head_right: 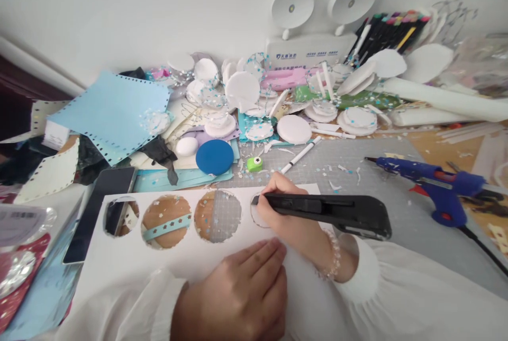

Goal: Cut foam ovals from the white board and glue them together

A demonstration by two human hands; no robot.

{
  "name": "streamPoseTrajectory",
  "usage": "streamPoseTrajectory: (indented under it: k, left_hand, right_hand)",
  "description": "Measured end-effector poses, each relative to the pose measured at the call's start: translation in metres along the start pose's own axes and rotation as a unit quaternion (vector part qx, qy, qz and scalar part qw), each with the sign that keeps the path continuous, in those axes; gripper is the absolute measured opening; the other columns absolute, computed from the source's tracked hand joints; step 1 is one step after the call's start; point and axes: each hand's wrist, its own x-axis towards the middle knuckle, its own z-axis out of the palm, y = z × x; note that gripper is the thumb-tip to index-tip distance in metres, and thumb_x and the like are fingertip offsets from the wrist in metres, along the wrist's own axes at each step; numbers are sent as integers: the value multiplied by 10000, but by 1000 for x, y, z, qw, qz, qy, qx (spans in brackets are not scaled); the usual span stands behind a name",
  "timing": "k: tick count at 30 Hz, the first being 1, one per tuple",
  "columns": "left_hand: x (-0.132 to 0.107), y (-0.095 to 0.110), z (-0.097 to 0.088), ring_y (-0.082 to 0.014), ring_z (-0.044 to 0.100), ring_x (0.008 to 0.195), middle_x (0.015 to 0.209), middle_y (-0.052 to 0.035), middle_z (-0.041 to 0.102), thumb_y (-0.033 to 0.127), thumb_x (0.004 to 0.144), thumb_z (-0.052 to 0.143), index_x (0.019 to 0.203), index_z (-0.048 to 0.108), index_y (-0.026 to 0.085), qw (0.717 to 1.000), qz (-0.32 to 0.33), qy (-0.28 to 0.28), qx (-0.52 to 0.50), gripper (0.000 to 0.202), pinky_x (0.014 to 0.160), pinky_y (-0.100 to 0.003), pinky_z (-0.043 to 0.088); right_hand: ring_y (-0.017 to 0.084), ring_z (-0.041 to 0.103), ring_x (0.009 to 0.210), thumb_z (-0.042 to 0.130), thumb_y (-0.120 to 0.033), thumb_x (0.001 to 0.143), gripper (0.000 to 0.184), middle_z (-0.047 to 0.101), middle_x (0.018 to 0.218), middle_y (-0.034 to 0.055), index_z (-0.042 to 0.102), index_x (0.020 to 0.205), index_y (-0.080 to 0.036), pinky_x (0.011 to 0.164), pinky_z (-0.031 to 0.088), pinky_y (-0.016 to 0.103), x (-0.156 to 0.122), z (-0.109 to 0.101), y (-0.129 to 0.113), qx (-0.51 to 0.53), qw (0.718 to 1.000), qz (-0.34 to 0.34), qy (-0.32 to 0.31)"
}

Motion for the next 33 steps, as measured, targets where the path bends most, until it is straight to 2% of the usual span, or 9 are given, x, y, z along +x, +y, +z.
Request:
streamPoseTrajectory:
  k: [7, 15, 21, 24, 30, 33]
  left_hand:
    - [0, 1, -1, -287, 705, 965, 986, -178, 738, 218, 855, 484, 855, 679, 64, 1000, 11, -4, 10, 248, 890, -382, 556]
    - [2, -1, 0, -271, 715, 875, 891, -154, 731, 165, 849, 468, 842, 663, 76, 1000, 18, -21, 4, 214, 913, -419, 528]
    - [0, 0, -2, -308, 692, 977, 973, -181, 731, 191, 852, 490, 892, 674, 51, 1000, 17, -19, 3, 234, 919, -418, 531]
    - [0, 1, -3, -318, 681, 1006, 1006, -192, 724, 191, 851, 499, 915, 672, 42, 1000, 18, -23, 4, 238, 923, -424, 529]
    - [2, 1, -2, -246, 698, 815, 835, -132, 713, 155, 848, 483, 856, 664, 69, 999, 8, -28, -14, 201, 872, -393, 535]
    - [2, 0, -1, -229, 682, 769, 808, -114, 700, 168, 854, 484, 864, 663, 74, 999, 5, -32, -20, 203, 830, -377, 538]
  right_hand:
    - [101, 455, 525, 555, -245, 830, 152, 478, 565, -73, 466, 708, -232, 491, 363, 209, -6, 0, 0, -60, 998, 6, -32]
    - [79, 384, 459, 525, -189, 788, 152, 410, 507, -82, 442, 665, -223, 450, 332, 198, -9, 5, -8, -101, 992, -68, -29]
    - [84, 418, 456, 530, -230, 802, 149, 433, 497, -81, 459, 672, -226, 456, 348, 198, -11, 4, -11, -69, 998, -14, -1]
    - [84, 419, 455, 537, -229, 802, 153, 434, 494, -81, 455, 673, -225, 457, 347, 200, -11, 4, -11, -67, 998, -9, -4]
    - [92, 412, 491, 539, -194, 819, 161, 442, 558, -63, 448, 689, -225, 494, 361, 218, -14, 6, -4, -110, 988, -97, -41]
    - [103, 413, 516, 534, -188, 829, 181, 447, 578, -51, 443, 678, -227, 522, 365, 237, -14, 6, -1, -122, 984, -109, -75]
